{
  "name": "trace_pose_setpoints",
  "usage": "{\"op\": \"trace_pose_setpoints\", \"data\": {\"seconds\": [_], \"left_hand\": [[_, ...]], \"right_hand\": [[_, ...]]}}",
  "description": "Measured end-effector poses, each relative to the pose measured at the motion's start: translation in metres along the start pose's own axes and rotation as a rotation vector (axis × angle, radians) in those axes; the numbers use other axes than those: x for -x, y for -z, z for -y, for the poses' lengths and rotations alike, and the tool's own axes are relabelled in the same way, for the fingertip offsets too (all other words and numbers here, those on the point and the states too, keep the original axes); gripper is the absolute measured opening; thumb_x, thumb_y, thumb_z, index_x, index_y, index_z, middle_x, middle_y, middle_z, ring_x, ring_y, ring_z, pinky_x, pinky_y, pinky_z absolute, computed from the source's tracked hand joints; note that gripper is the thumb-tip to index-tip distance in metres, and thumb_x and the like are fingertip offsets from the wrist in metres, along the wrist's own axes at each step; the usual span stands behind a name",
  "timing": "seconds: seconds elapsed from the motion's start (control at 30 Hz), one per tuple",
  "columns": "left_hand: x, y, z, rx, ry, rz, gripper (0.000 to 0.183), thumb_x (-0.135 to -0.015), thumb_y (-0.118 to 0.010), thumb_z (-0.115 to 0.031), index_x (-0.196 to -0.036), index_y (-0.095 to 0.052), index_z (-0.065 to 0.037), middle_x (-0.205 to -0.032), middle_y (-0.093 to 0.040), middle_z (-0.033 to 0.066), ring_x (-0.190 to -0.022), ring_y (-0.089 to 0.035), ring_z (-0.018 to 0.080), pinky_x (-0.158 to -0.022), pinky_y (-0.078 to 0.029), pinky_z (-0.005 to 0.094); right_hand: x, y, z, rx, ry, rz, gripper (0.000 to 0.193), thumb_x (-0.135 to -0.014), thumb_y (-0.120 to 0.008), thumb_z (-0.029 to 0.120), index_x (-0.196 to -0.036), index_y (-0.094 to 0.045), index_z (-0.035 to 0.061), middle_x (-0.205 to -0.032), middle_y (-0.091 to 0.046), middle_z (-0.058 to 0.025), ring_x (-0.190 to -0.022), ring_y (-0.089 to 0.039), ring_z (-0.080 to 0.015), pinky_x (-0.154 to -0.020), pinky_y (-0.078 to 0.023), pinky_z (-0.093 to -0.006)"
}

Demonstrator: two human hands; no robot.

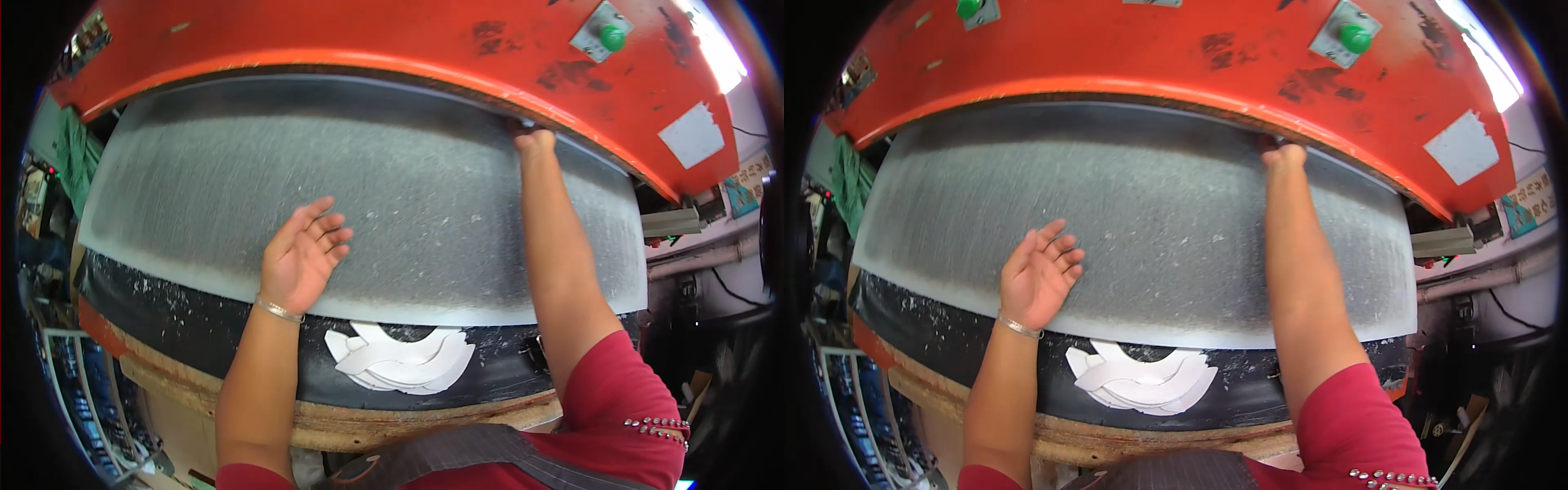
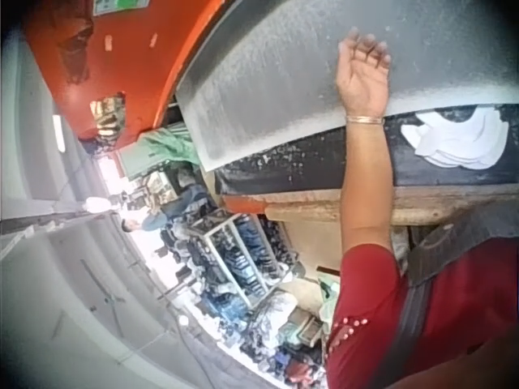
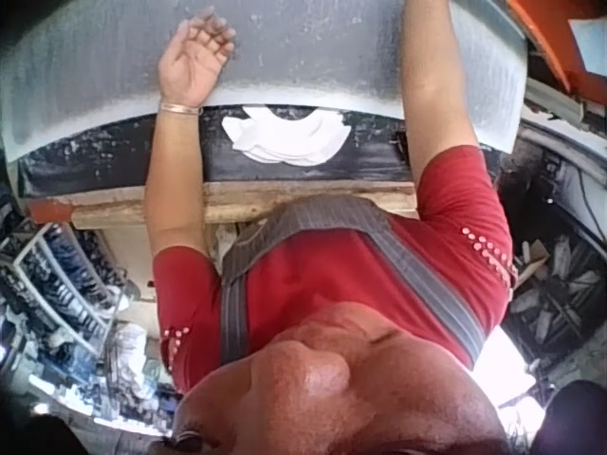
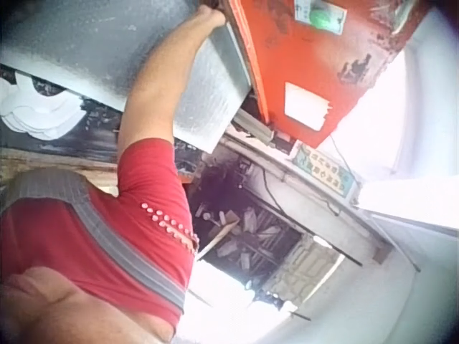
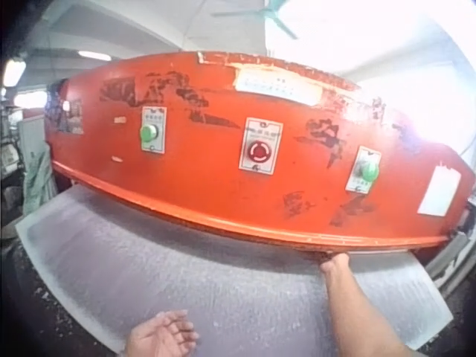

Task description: The operator uses a manual press machine to cut or shape white synthetic components for shoe assembly.

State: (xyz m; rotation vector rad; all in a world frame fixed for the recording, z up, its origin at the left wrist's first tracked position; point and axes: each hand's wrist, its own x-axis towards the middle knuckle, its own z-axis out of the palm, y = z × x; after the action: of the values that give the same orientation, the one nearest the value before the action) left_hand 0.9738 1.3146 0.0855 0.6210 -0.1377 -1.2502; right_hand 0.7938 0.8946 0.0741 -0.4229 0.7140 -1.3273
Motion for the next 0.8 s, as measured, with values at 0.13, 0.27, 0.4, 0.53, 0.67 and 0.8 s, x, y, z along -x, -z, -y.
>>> {"op": "trace_pose_setpoints", "data": {"seconds": [0.13,0.27,0.4,0.53,0.67,0.8], "left_hand": [[0.002,0.001,-0.011,-0.034,-0.039,0.033,0.041,-0.098,-0.045,-0.034,-0.122,-0.053,-0.002,-0.108,-0.061,0.0117,-0.101,-0.058,0.0258,-0.086,-0.048,0.0377],[-0.006,0.012,-0.043,-0.097,-0.124,-0.126,0.04,-0.097,-0.047,-0.033,-0.12,-0.054,-0.001,-0.108,-0.06,0.0114,-0.102,-0.058,0.0253,-0.087,-0.048,0.036],[-0.073,0.02,-0.081,-0.211,-0.16,-0.321,0.038,-0.095,-0.05,-0.023,-0.123,-0.049,0.002,-0.116,-0.054,0.0153,-0.108,-0.054,0.0271,-0.091,-0.046,0.0365],[-0.165,0.013,-0.11,-0.119,-0.234,-0.447,0.042,-0.093,-0.05,-0.012,-0.13,-0.039,0.005,-0.123,-0.048,0.0201,-0.117,-0.046,0.0303,-0.105,-0.037,0.0416],[-0.239,0.007,-0.12,0.048,-0.362,-0.504,0.043,-0.097,-0.045,-0.018,-0.135,-0.037,0.0,-0.139,-0.039,0.0183,-0.131,-0.036,0.0333,-0.11,-0.031,0.049],[-0.277,0.014,-0.129,0.133,-0.435,-0.325,0.047,-0.099,-0.034,-0.038,-0.135,-0.042,-0.009,-0.14,-0.042,0.0105,-0.13,-0.038,0.028,-0.109,-0.031,0.0504]], "right_hand": [[0.0,-0.008,0.01,-0.077,-0.094,-0.054,0.041,-0.092,-0.051,0.035,-0.125,-0.053,0.012,-0.133,-0.049,-0.012,-0.112,-0.052,-0.0269,-0.099,-0.043,-0.0434],[0.0,-0.018,0.015,0.059,-0.106,0.211,0.037,-0.093,-0.047,0.036,-0.118,-0.055,0.0102,-0.112,-0.064,-0.0063,-0.103,-0.061,-0.0192,-0.101,-0.045,-0.0409],[-0.008,-0.012,0.004,-0.001,-0.076,0.317,0.044,-0.094,-0.043,0.046,-0.12,-0.055,0.0131,-0.118,-0.06,-0.005,-0.108,-0.058,-0.0221,-0.092,-0.051,-0.0386],[-0.027,0.003,-0.011,0.116,0.049,0.394,0.042,-0.094,-0.048,0.039,-0.125,-0.051,0.01,-0.122,-0.057,-0.0088,-0.112,-0.056,-0.0249,-0.096,-0.048,-0.043],[-0.048,0.012,-0.007,0.175,0.029,0.309,0.04,-0.096,-0.049,0.032,-0.129,-0.047,0.0096,-0.124,-0.056,-0.0097,-0.114,-0.055,-0.0251,-0.1,-0.047,-0.0432],[-0.058,0.011,0.005,0.136,0.052,0.272,0.035,-0.098,-0.042,0.032,-0.126,-0.048,0.0104,-0.125,-0.056,-0.008,-0.111,-0.057,-0.0224,-0.098,-0.048,-0.0401]]}}
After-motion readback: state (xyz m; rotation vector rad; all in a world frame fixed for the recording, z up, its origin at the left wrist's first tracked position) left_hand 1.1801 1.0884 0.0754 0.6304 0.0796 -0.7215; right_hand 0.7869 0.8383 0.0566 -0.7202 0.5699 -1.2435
